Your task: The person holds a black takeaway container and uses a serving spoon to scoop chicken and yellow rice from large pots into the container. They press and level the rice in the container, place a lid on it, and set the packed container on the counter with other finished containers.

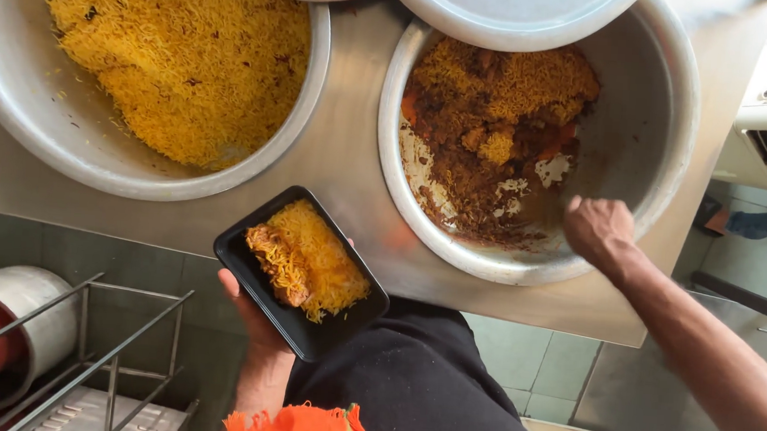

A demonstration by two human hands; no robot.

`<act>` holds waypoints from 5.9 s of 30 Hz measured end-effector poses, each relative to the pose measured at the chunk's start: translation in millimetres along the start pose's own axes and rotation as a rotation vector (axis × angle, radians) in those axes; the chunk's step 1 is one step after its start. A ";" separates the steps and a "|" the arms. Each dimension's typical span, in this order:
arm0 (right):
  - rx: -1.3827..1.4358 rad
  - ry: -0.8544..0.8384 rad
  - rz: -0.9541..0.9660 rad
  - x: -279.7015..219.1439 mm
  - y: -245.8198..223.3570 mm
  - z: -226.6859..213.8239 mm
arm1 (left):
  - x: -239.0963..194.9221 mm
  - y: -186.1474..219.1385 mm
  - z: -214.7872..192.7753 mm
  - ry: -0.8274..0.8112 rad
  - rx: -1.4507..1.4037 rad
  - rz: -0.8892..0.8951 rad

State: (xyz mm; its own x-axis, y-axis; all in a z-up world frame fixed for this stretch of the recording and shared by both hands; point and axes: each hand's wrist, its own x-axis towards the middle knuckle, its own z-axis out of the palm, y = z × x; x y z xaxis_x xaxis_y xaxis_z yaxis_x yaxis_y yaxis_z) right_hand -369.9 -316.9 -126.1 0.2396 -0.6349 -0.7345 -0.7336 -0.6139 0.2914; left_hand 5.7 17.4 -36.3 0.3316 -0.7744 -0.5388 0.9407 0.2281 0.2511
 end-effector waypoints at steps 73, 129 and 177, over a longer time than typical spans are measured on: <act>0.467 -0.086 -0.289 113.0 -124.6 3.5 | -16.7 -15.8 -5.5 0.203 0.083 0.143; 0.372 0.119 -0.023 88.3 -57.2 -21.1 | 38.7 -14.1 4.8 0.081 0.064 0.003; 0.558 -0.180 -0.447 118.8 -134.2 4.1 | -8.2 0.5 -7.0 0.086 0.036 0.090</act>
State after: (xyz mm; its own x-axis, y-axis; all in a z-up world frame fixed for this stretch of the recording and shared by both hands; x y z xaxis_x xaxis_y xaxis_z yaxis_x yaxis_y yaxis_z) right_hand -245.6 -307.9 -255.0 0.5185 -0.2641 -0.8133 -0.8164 -0.4355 -0.3791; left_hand 4.0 27.9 -37.4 0.4206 -0.6980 -0.5796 0.9043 0.2713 0.3295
